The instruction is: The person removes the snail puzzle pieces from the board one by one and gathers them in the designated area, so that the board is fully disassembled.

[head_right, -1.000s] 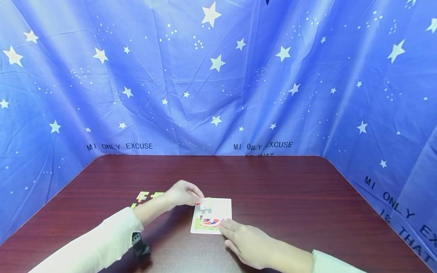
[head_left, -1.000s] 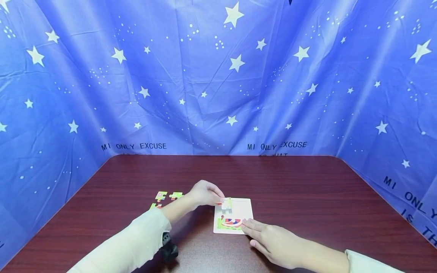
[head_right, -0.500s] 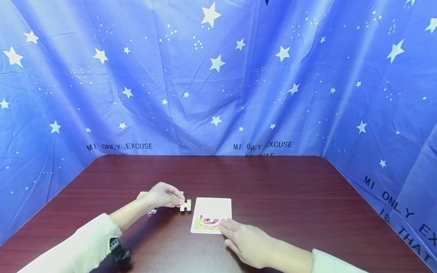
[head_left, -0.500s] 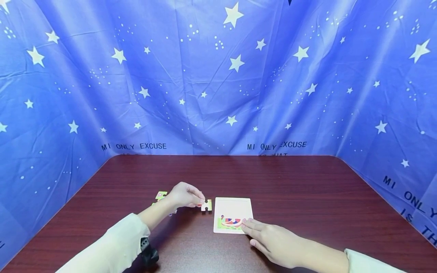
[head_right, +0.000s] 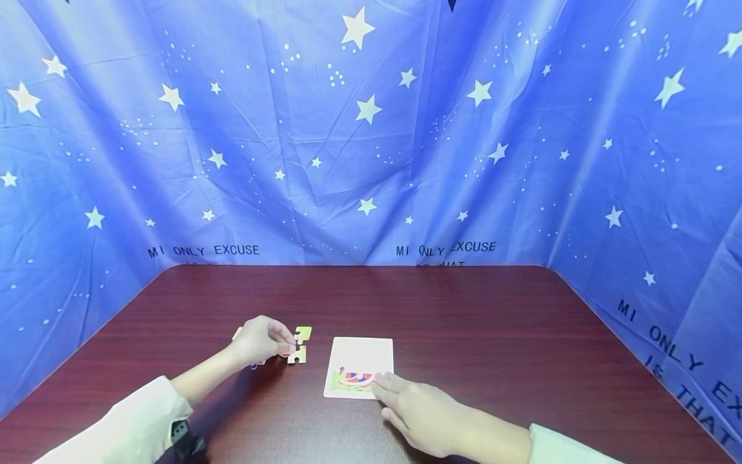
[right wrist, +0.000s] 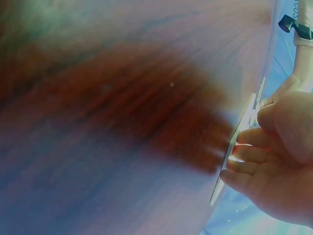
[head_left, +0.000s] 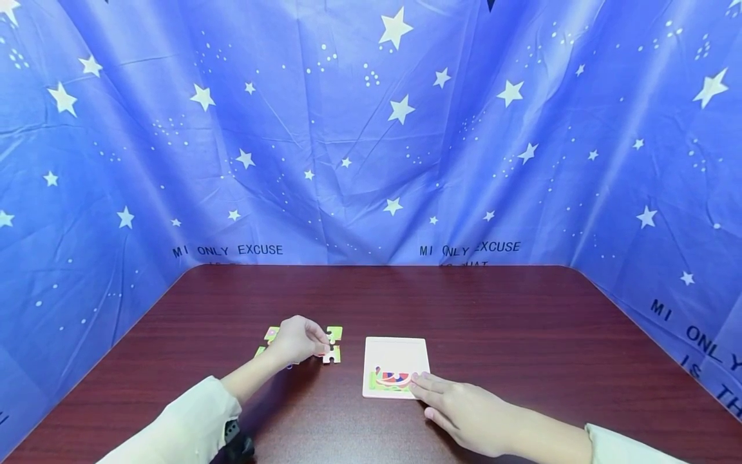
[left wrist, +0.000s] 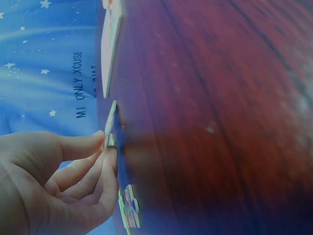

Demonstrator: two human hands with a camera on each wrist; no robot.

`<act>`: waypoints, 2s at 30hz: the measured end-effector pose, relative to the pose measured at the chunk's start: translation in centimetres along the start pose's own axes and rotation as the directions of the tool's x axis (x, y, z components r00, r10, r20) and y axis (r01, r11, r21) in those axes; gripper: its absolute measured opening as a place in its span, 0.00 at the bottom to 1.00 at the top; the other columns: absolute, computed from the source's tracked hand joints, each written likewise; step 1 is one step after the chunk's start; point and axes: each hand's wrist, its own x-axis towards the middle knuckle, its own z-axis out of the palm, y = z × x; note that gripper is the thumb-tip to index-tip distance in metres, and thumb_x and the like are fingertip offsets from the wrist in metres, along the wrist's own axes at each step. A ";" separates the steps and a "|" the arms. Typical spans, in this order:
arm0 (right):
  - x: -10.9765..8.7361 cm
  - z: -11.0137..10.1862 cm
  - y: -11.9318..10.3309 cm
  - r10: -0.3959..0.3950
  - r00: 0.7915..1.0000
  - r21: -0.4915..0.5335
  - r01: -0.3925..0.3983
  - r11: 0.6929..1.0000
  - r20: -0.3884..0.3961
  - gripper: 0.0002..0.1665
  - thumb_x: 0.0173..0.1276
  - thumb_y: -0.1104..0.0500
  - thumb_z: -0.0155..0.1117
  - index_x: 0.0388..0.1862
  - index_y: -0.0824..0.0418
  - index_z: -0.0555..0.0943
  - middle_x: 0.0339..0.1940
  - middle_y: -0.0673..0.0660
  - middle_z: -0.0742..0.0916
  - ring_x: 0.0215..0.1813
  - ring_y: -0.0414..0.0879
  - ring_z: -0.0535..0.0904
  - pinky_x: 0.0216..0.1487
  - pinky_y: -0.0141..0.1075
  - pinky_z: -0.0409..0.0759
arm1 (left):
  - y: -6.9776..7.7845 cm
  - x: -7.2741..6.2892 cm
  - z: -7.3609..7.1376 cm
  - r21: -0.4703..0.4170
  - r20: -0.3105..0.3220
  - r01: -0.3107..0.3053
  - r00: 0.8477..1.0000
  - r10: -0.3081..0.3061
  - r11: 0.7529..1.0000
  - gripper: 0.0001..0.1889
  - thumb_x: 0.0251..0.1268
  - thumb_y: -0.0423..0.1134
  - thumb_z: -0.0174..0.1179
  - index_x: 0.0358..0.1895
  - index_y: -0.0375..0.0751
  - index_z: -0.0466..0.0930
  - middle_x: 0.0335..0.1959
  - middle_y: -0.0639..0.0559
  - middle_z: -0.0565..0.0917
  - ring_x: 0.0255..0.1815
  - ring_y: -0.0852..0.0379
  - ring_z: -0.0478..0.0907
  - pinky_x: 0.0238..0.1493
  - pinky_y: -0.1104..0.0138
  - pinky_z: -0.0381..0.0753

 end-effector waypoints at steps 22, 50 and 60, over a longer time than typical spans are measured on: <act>0.0 0.0 0.1 0.009 1.000 0.031 -0.010 0.999 0.018 0.26 0.78 0.52 0.43 0.69 0.61 0.69 0.70 0.57 0.75 0.71 0.52 0.71 0.64 0.46 0.75 | -0.7 0.0 -0.2 0.078 0.092 -0.243 0.968 0.235 0.967 0.05 0.48 0.29 0.70 0.23 0.40 0.84 0.22 0.52 0.86 0.24 0.65 0.79 0.29 0.70 0.77; 0.0 0.1 0.0 -0.014 1.000 -0.013 0.013 1.000 -0.019 0.25 0.77 0.54 0.46 0.68 0.61 0.70 0.68 0.57 0.77 0.68 0.52 0.74 0.62 0.46 0.77 | 3.5 -2.0 5.0 0.080 0.247 -0.604 0.783 0.571 0.793 0.09 0.47 0.30 0.72 0.35 0.37 0.87 0.28 0.51 0.87 0.29 0.65 0.79 0.33 0.78 0.76; 0.1 0.0 0.7 -0.085 0.994 -0.035 0.083 0.996 -0.069 0.23 0.76 0.54 0.49 0.66 0.59 0.73 0.67 0.55 0.78 0.67 0.49 0.75 0.59 0.42 0.79 | 4.2 -2.1 4.4 0.149 0.289 -0.621 0.772 0.566 0.770 0.10 0.46 0.30 0.73 0.35 0.37 0.87 0.30 0.49 0.88 0.31 0.60 0.82 0.34 0.77 0.78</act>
